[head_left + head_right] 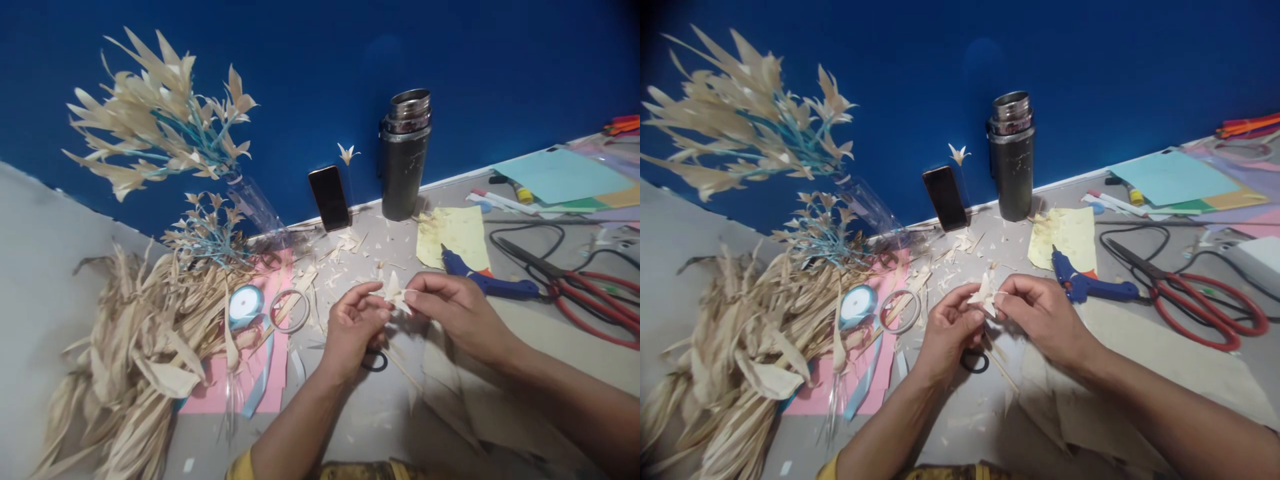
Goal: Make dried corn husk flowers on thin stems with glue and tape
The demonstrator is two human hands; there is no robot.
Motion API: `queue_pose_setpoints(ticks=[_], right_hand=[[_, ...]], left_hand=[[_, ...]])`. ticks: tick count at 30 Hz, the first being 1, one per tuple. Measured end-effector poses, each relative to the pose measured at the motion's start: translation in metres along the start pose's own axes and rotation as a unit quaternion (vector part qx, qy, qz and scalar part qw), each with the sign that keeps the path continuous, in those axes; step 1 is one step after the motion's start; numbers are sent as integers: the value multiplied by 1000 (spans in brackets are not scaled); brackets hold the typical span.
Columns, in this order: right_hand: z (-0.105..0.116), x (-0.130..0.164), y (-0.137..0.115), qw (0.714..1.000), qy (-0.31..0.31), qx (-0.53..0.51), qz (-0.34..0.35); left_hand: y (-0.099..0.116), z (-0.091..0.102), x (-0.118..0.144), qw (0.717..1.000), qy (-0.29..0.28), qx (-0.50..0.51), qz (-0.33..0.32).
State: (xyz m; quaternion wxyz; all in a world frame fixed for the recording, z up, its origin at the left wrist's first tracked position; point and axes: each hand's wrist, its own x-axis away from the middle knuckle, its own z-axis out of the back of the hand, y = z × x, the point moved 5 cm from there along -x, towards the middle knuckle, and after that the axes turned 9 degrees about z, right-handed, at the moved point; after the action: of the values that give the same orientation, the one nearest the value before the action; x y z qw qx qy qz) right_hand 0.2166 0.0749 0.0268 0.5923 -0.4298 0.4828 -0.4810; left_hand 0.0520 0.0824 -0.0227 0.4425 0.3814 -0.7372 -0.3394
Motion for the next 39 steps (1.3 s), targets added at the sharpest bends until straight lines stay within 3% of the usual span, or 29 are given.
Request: queue_pose_setpoints(ticks=[3,6,17,32,39], right_hand=[[-4,2,2,1000,-17,25,3],[-8,3,5,998,-39,42,8],[-10,5,4,995,-56,80,20],[-15,5,4,993,-93,66,31],[-16,4,5,989,-103,96,47]], left_hand=[[12,2,6,995,44,-55,-73],[19,-2,12,985,68,-118,-102],[17,-1,12,979,105,-149,-95],[3,4,2,999,41,3,-15],[-1,3,-1,993,-27,116,7]])
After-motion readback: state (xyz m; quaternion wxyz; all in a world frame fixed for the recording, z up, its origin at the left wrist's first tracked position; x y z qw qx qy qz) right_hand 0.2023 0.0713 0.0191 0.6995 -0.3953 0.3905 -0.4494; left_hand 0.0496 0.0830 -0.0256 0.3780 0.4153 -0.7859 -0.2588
